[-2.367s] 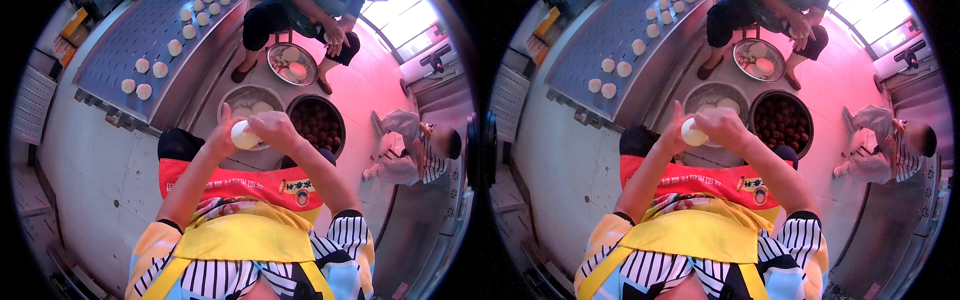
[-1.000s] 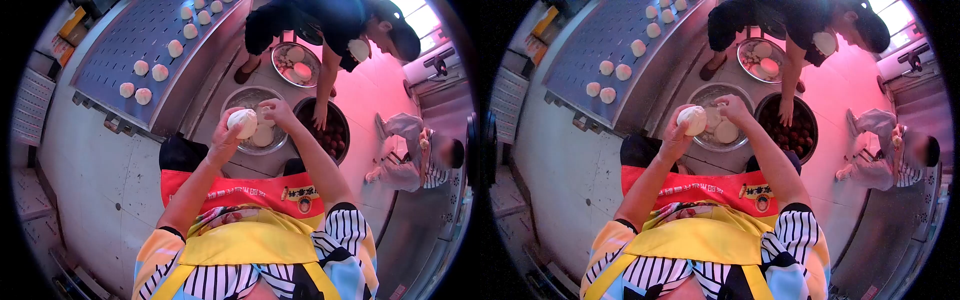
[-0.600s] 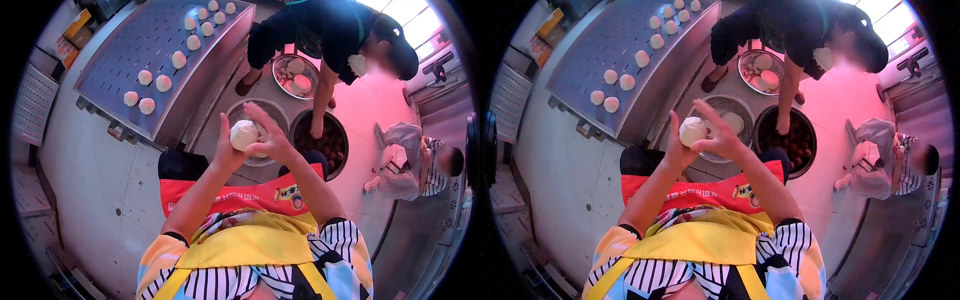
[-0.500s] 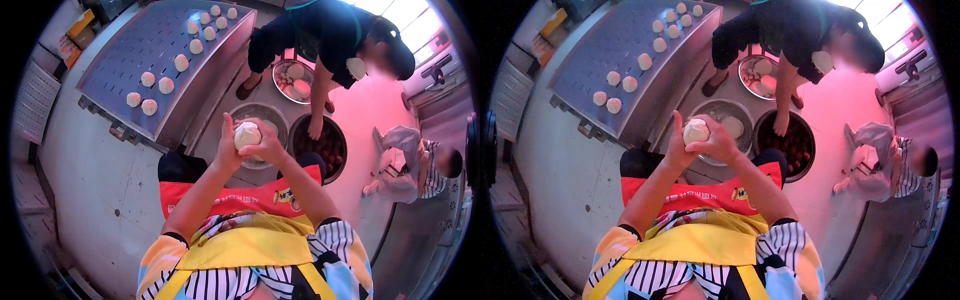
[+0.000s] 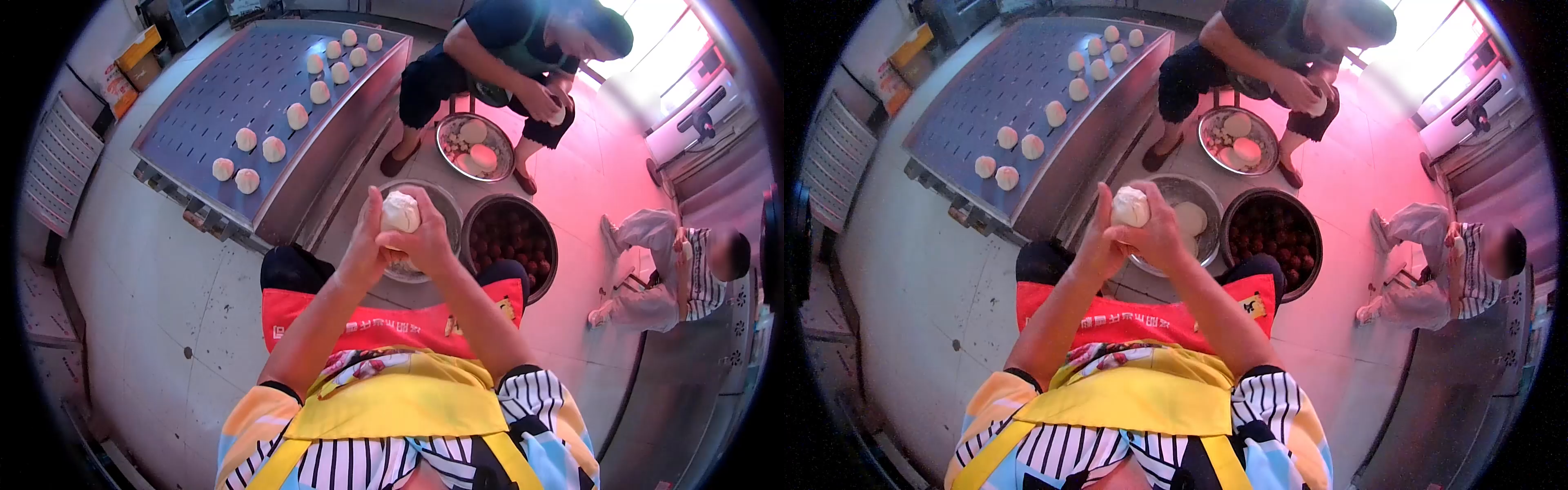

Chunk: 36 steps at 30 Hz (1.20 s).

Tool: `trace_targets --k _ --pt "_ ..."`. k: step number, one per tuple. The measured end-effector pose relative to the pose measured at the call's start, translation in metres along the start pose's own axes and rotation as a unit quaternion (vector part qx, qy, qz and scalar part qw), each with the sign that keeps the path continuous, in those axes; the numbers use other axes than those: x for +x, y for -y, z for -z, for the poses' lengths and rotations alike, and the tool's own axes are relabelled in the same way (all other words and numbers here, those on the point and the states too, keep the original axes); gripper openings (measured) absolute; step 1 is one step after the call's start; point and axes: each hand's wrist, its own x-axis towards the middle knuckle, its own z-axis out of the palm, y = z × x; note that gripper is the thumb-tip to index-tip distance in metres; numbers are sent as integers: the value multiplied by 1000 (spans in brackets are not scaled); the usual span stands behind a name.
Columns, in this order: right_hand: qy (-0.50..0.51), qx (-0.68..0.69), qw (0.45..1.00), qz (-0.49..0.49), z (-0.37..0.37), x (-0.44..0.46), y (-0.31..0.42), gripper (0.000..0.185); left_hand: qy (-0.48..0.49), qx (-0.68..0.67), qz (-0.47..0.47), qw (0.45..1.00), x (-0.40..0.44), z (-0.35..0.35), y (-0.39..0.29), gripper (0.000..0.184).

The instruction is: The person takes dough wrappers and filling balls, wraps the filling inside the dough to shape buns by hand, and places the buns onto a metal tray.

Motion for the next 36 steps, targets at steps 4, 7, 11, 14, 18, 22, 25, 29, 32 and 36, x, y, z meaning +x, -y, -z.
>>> trace_targets --k 4,7,11,14,18,22,25,29,32,36 --pt "48 45 998 -3 7 -4 13 54 38 15 51 998 -1 5 0 60" --pt "-5 -63 998 -17 4 -2 15 50 -65 -12 24 998 -4 -22 0 58" --pt "37 -29 998 41 9 -2 20 47 -25 44 7 999 -8 -12 -2 57" --pt "22 25 999 -6 10 -3 15 51 16 95 26 995 -1 -9 -2 58" --pt "-40 -119 992 8 2 -1 18 52 -40 31 9 999 2 -11 3 60" --pt "35 16 999 24 8 -1 22 56 -19 26 5 999 10 -5 3 63" --pt "-24 -37 998 -40 1 -6 8 60 -37 13 -6 999 6 0 10 62" --pt "45 24 998 34 0 -3 8 59 54 -45 40 997 -6 2 -3 62" --pt "31 54 997 -38 0 -6 12 57 -18 -4 11 1000 3 1 7 64" --pt "6 -62 998 19 -8 -8 16 52 -7 -41 18 999 -6 0 4 65"
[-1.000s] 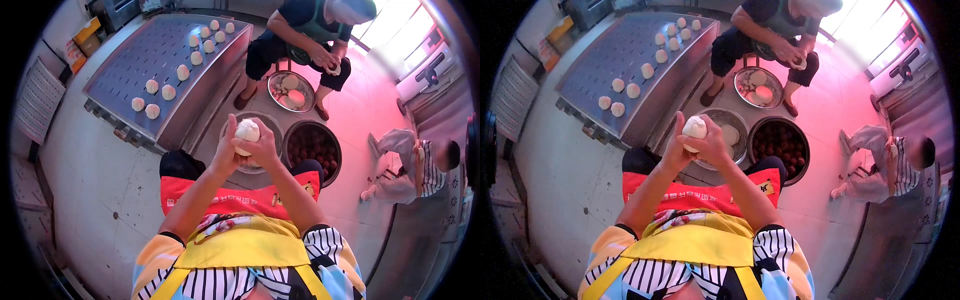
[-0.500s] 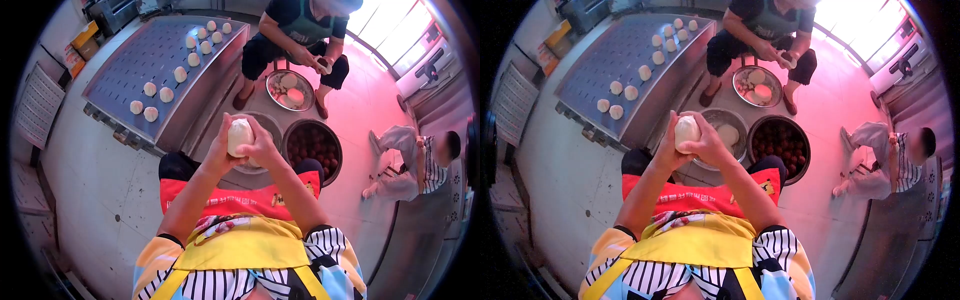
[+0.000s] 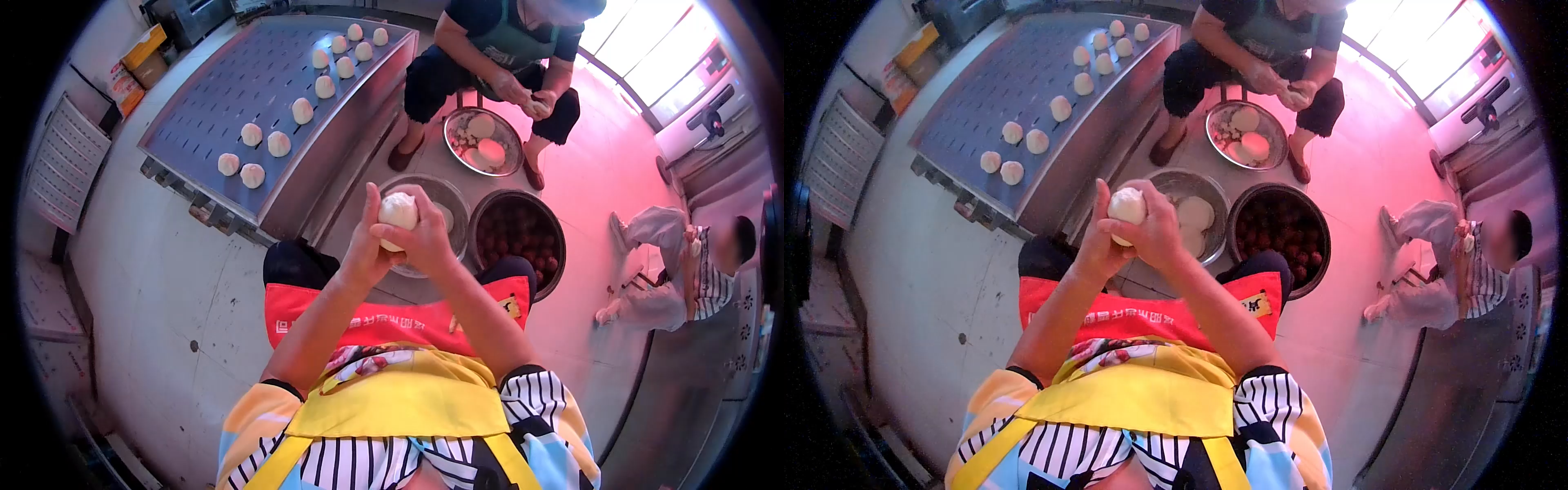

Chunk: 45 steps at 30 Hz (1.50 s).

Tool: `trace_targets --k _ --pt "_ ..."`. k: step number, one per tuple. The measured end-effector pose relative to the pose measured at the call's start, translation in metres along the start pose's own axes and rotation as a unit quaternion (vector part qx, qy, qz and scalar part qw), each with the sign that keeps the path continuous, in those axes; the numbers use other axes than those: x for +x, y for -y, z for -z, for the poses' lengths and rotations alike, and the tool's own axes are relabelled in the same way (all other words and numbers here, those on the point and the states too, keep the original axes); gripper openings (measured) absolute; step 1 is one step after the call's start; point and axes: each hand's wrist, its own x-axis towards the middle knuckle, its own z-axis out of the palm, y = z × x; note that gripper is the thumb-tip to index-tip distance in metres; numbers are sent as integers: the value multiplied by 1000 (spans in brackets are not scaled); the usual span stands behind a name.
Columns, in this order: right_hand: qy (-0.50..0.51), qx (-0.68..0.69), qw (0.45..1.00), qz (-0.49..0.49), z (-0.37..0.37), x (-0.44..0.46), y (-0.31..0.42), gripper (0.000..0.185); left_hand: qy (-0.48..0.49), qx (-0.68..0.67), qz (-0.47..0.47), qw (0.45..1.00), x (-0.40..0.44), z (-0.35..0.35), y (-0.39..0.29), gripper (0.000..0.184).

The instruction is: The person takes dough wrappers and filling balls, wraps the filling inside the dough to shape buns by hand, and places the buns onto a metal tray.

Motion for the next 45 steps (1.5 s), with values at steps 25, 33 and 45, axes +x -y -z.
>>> trace_targets --k 25,33,45 --pt "-1 -105 995 3 -5 6 -13 57 -28 11 1 1000 5 8 0 64" --pt "18 -39 999 -4 -1 8 -15 55 -72 -2 -22 997 8 13 8 66" --pt "15 -38 999 23 -5 0 -14 55 -35 -27 -82 996 2 11 10 65"
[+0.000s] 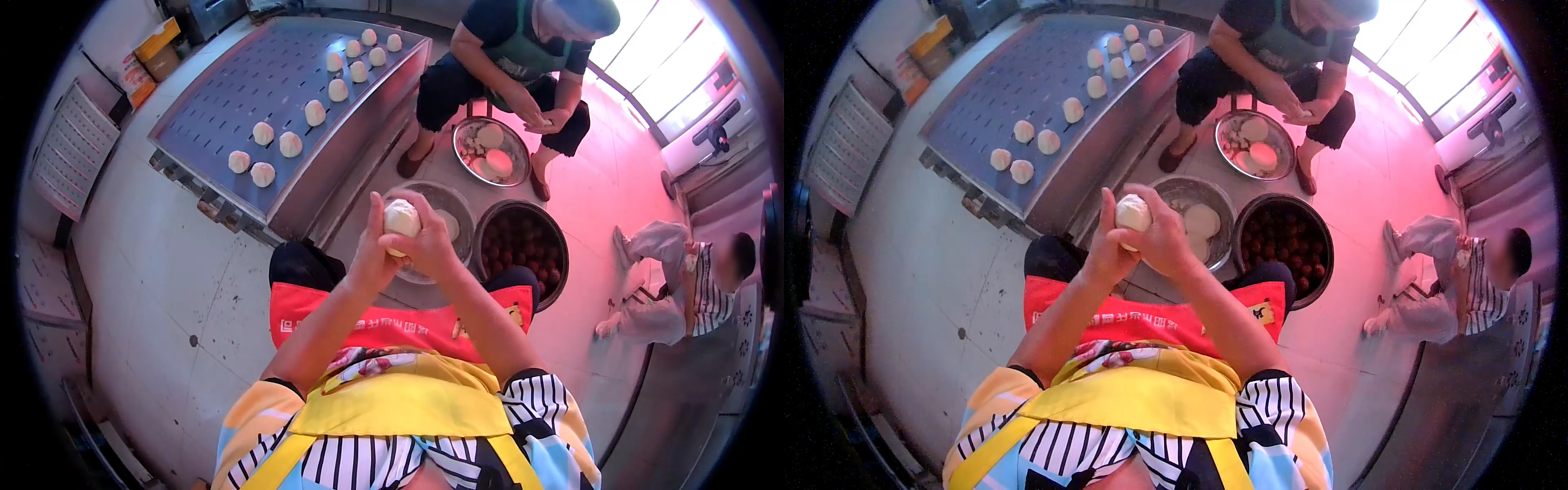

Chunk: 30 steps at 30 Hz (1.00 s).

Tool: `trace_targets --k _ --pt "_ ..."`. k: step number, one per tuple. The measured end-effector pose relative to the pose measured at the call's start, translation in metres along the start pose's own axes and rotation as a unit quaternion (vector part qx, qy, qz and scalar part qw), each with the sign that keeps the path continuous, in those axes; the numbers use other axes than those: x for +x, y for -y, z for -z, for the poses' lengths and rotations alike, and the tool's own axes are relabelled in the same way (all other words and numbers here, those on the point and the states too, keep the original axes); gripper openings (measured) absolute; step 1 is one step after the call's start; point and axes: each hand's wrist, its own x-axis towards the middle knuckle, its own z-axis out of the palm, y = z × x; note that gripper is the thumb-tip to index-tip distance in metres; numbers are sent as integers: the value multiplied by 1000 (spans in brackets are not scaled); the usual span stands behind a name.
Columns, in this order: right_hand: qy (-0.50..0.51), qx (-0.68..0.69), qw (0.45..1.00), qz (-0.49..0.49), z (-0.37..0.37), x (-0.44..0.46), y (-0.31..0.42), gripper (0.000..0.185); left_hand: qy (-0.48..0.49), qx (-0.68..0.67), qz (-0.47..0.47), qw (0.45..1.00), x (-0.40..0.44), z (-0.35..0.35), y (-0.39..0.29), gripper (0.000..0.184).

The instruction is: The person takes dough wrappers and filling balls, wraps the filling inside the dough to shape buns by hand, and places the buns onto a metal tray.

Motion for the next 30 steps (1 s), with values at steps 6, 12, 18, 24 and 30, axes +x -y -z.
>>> trace_targets --k 6,12,18,24,30 --pt "44 50 996 -66 3 4 0 57 -34 16 50 998 5 7 -3 68" --pt "116 192 974 -37 4 3 7 62 133 27 148 980 -9 7 -28 69" --pt "54 52 997 -33 0 2 -8 67 -18 31 44 998 -11 -3 -11 72" --pt "54 10 995 -87 -2 -1 -1 67 -56 26 50 997 -12 -3 -9 65" --pt "126 115 984 -51 4 3 2 69 62 59 88 992 -12 11 -21 65"
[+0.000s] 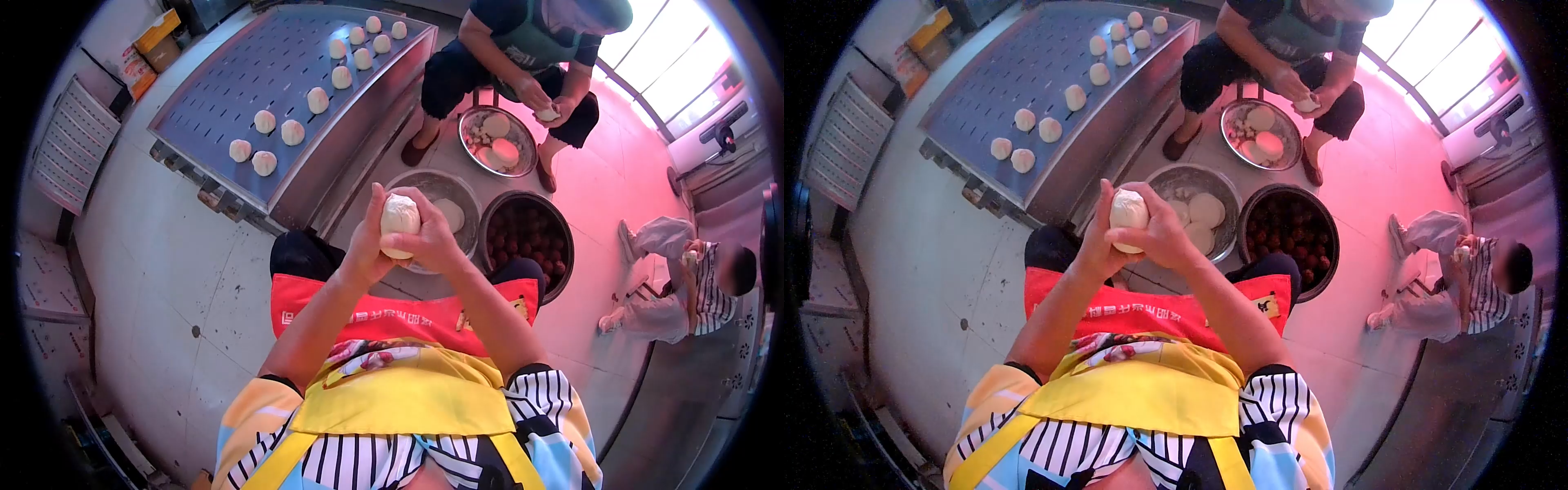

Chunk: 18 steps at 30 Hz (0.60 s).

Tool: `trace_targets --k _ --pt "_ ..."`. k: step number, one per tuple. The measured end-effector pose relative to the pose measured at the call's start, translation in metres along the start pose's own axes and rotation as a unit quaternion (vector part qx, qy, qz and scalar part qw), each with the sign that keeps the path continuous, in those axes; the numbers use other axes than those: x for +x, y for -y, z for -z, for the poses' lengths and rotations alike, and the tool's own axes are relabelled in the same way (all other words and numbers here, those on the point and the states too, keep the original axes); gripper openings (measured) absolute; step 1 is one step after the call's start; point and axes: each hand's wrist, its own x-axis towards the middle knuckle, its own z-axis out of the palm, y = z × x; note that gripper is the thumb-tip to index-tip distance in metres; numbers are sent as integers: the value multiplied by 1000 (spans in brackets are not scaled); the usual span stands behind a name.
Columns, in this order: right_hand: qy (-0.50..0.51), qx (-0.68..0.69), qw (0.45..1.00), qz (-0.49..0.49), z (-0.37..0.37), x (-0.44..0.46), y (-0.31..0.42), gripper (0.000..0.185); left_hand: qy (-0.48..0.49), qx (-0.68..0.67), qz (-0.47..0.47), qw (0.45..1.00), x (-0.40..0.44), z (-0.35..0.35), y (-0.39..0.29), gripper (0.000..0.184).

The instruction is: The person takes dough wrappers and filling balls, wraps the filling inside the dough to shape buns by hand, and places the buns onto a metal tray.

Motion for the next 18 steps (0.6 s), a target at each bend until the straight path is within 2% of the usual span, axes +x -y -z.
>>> trace_targets --k 3,6,9,12,15,18 --pt "-69 -209 974 62 -4 3 -13 70 -133 -47 -73 987 5 -15 11 66" --pt "46 51 997 46 3 4 -4 69 15 -71 29 997 -7 -5 -1 66" --pt "3 6 999 -37 -1 -2 3 69 -36 11 -23 999 -11 -14 -4 63" --pt "-16 -25 996 80 -4 0 1 67 -58 -23 -50 997 -10 -22 -4 63" --pt "11 -60 997 55 -4 0 6 64 -17 30 -24 999 -9 -3 0 63" --pt "-51 -160 986 -10 -9 3 -17 81 -56 -37 -84 994 9 16 19 64"
